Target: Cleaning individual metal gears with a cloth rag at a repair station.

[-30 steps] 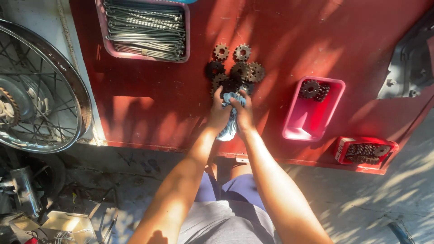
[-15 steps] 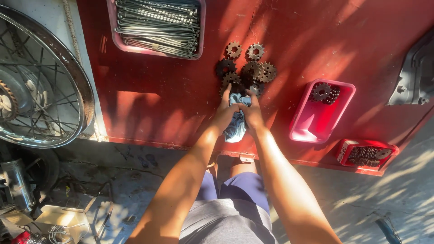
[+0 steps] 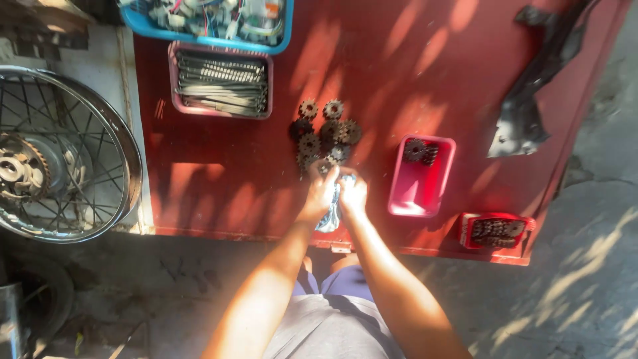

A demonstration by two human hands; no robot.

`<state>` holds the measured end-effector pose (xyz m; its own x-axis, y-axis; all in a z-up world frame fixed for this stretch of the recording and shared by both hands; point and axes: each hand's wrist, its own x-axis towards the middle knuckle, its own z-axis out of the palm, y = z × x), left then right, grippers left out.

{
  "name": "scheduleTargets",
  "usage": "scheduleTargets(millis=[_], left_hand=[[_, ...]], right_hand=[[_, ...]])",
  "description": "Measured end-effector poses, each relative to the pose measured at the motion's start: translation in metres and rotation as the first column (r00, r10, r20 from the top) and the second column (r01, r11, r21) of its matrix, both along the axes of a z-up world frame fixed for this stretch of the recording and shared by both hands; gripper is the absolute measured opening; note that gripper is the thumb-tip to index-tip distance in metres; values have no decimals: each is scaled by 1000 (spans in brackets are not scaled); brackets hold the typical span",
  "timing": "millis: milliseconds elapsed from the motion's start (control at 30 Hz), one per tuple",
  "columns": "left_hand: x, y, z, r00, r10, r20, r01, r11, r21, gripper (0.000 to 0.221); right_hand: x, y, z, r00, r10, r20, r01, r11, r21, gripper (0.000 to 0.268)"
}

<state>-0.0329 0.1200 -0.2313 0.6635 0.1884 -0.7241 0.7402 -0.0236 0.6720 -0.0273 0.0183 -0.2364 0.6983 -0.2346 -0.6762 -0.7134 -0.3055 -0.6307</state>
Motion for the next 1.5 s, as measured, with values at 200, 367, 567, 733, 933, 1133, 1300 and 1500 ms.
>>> scheduleTargets(millis=[200,367,567,733,933,1133,1300,1500], left_hand=[[13,-32,67,999,-28,-28,35,963,267,46],[11,-52,111,979,140,149,-142,990,3,46],[16,-49,164,846,444,296,-270,834,-480,48],[32,-24,197,771,485,413,-127,752,-647,50],[45,25,256,677,610,412,-218,701,-679,54],[35,64,311,805,343,484,34,787,-616,49],[35,80,301,809,496,315,-166,707,-688,61],[20,106,321,863,422,278,-142,731,-667,59]], right_hand=[[-1,-8,76,971,-75,227,87,995,-44,23],[13,-6,180,916,-326,233,269,931,246,29],[19,-16,233,917,-362,168,290,893,344,32],[17,-17,241,880,-351,321,149,844,515,39],[28,-23,266,625,-364,691,0,885,466,24],[32,0,318,554,-421,718,61,881,469,21],[1,37,344,536,-446,717,117,880,460,19],[-15,71,379,528,-453,718,153,883,444,19]])
